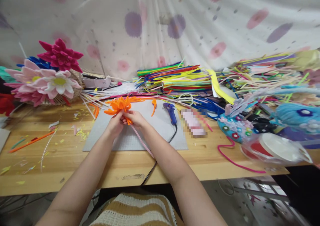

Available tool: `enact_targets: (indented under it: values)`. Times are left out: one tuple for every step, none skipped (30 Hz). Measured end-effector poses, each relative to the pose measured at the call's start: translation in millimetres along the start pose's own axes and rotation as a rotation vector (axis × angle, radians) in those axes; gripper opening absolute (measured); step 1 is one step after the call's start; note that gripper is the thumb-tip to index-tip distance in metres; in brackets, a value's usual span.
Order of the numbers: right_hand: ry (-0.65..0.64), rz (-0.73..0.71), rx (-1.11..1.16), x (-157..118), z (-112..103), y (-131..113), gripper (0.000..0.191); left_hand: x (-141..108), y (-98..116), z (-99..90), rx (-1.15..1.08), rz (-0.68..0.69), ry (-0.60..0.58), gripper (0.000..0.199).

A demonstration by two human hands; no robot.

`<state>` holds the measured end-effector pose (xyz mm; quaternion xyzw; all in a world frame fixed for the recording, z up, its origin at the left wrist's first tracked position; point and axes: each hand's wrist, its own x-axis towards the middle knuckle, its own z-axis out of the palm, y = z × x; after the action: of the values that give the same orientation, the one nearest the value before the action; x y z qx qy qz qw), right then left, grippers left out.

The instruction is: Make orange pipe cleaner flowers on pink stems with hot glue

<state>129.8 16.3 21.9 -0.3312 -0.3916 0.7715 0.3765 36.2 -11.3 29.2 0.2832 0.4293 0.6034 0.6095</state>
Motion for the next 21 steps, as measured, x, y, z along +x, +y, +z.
enact_targets:
  values:
    - [-0.01,-0.003,-0.028,-1.6,0.4,-0.2,0.027,1.3,0.2,0.6,-0.009,-0.006,-0.008,0.035]
    - [-0.017,-0.01,-0.056,-3.4,0.8,-0.9,0.027,2.1,-0.1,0.8,-0.017,-0.013,-0.017,0.033]
    - [-0.021,-0.017,-0.087,-5.4,1.2,-2.1,0.027,2.5,-0.4,0.8,-0.022,-0.025,-0.026,0.032]
    - [-0.022,-0.022,-0.119,-7.6,1.3,-3.7,0.027,2.5,-0.6,0.5,-0.027,-0.037,-0.033,0.03]
    - [-0.019,-0.025,-0.157,-10.0,1.0,-5.7,0.026,2.4,-0.3,0.1,-0.034,-0.047,-0.03,0.029]
    - [-0.005,-0.029,-0.198,-12.4,0.0,-7.8,0.025,2.1,0.7,-0.5,-0.044,-0.056,-0.022,0.027]
    - [0.019,-0.036,-0.239,-14.9,-1.7,-10.1,0.025,1.8,2.6,-1.2,-0.054,-0.066,-0.008,0.025]
    - [0.053,-0.052,-0.276,-17.4,-4.4,-12.4,0.027,1.5,5.3,-2.1,-0.063,-0.08,0.008,0.022]
    - [0.097,-0.081,-0.305,-19.9,-8.2,-14.7,0.03,1.2,8.8,-3.1,-0.072,-0.098,0.028,0.02]
    - [0.155,-0.128,-0.322,-22.2,-12.9,-17.0,0.031,0.8,12.8,-4.1,-0.08,-0.121,0.046,0.018]
    - [0.221,-0.183,-0.329,-24.3,-18.5,-19.0,0.03,0.5,17.0,-5.2,-0.085,-0.151,0.057,0.016]
    - [0.286,-0.236,-0.33,-26.0,-24.6,-20.7,0.03,0.1,21.2,-6.1,-0.09,-0.176,0.06,0.017]
    - [0.35,-0.281,-0.328,-27.3,-31.1,-22.0,0.031,-0.3,24.9,-6.9,-0.095,-0.196,0.056,0.018]
    - [0.392,-0.304,-0.333,-28.1,-37.4,-22.7,0.032,-0.7,28.1,-7.5,-0.1,-0.209,0.047,0.02]
    - [0.417,-0.309,-0.351,-28.2,-43.5,-22.7,0.033,-1.0,30.7,-8.0,-0.103,-0.219,0.037,0.021]
    - [0.43,-0.305,-0.381,-27.7,-48.9,-21.8,0.033,-1.1,32.7,-8.3,-0.106,-0.23,0.025,0.022]
    - [0.438,-0.295,-0.422,-26.7,-53.6,-20.2,0.033,-1.2,34.1,-8.6,-0.109,-0.241,0.014,0.023]
    - [0.457,-0.286,-0.471,-25.1,-57.6,-17.7,0.035,-1.2,35.2,-8.7,-0.113,-0.253,0.003,0.023]
    - [0.488,-0.28,-0.524,-23.1,-60.8,-14.6,0.037,-1.1,36.1,-8.8,-0.117,-0.267,-0.009,0.024]
    - [0.526,-0.276,-0.575,-21.0,-63.4,-11.0,0.04,-1.0,37.0,-8.8,-0.122,-0.281,-0.019,0.025]
    - [0.567,-0.274,-0.621,-18.9,-65.3,-7.4,0.042,-1.0,37.8,-8.8,-0.126,-0.294,-0.028,0.025]
